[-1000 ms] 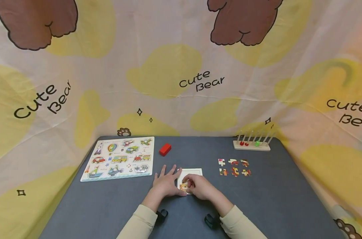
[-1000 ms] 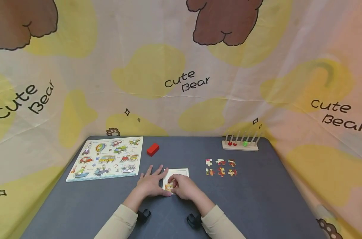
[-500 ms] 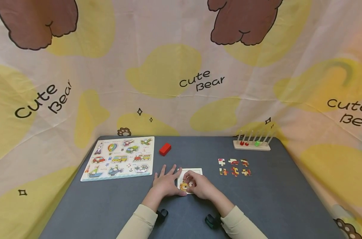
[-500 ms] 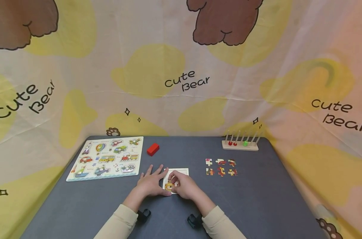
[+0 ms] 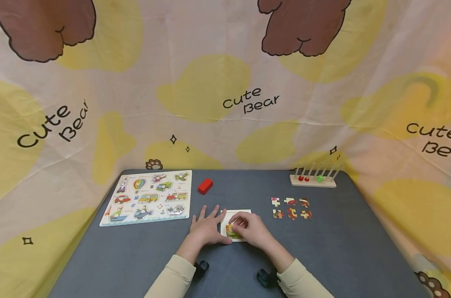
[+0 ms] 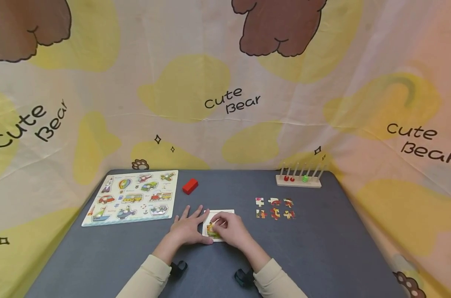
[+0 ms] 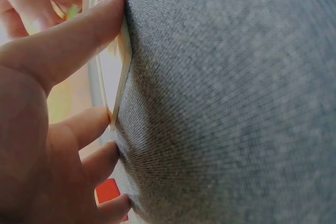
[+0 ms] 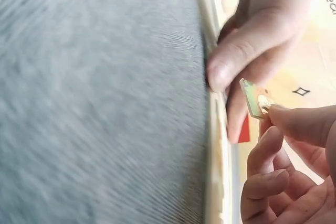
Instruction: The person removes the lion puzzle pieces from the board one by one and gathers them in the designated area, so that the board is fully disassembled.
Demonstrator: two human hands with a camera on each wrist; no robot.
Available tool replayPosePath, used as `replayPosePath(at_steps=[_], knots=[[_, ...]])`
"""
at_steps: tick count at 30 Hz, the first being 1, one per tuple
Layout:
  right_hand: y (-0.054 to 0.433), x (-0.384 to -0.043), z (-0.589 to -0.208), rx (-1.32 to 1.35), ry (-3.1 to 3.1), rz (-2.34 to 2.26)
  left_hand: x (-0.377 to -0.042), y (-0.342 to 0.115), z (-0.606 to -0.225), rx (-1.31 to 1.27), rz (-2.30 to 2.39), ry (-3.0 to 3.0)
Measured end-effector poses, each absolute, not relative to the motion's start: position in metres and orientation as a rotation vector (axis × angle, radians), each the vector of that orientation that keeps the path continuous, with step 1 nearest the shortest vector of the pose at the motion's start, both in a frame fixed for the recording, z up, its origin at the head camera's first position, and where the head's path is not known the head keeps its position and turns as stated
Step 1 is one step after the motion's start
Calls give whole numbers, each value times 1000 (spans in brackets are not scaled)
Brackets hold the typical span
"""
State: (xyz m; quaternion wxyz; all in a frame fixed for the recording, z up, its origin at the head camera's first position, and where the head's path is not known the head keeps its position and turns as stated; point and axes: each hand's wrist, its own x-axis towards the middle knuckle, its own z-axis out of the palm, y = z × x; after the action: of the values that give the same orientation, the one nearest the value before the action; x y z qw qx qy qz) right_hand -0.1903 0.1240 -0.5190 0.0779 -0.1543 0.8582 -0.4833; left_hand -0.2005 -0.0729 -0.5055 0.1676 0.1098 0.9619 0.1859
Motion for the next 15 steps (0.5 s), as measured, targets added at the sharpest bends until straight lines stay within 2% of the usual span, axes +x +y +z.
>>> replayPosePath(at_steps=[15], knots=[[160,-184,-490,-301,2642,-1489,-201,-74,-506,308,524,2736]])
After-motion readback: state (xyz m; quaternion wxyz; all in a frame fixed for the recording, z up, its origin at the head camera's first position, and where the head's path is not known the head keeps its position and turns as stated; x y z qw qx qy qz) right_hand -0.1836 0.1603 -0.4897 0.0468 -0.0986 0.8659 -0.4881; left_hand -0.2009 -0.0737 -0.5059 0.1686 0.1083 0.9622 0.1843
